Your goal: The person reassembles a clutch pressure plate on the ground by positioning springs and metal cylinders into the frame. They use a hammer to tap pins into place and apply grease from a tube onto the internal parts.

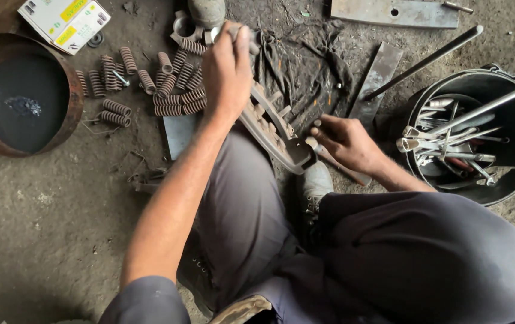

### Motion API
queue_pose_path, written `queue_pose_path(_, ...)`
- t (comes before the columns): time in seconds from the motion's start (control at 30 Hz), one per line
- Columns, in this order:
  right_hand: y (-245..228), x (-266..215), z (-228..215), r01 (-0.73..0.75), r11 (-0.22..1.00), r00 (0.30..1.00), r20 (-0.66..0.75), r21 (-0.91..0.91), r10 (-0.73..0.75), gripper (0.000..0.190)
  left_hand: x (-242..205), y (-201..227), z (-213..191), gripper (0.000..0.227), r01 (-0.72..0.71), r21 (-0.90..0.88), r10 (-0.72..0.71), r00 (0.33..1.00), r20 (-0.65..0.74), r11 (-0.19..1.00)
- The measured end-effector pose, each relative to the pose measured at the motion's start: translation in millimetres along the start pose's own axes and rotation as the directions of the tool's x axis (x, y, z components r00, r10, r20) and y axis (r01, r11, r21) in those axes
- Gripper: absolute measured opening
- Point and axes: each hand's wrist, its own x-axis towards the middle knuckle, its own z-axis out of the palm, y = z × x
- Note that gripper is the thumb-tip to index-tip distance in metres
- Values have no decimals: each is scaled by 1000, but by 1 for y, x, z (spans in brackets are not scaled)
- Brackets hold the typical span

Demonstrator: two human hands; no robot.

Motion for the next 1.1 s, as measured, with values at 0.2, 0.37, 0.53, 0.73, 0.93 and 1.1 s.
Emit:
queue_pose_path(0.2, -34, -13, -6, 360, 919, 918, -115, -160, -379, 18, 16, 10, 6, 33, -214, 20, 212, 973, 89, 977)
queue_pose_path(0.37, -41, -13, 1, 348, 937, 931, -133, 38, -340, 15, 18, 24, 13, 34, -134, -10, 133, 965, 226, 991)
queue_pose_path(0.53, -32, -9, 9, 240, 970, 966, -107, 34, -236, 15, 15, 29, 20, 36, -215, 49, 203, 962, 181, 975)
queue_pose_path(0.73, -29, -8, 9, 289, 956, 952, -91, -54, -293, 19, 17, 25, 28, 41, -157, 69, 138, 965, 224, 985)
queue_pose_path(0.93, -24, -2, 11, 387, 864, 898, -82, -321, -433, 24, 18, 24, 37, 51, -156, 138, 125, 970, 208, 978)
queue_pose_path(1.1, -24, 0, 4, 492, 798, 847, -20, -348, -531, 21, 17, 26, 40, 46, -202, 109, 181, 967, 180, 973)
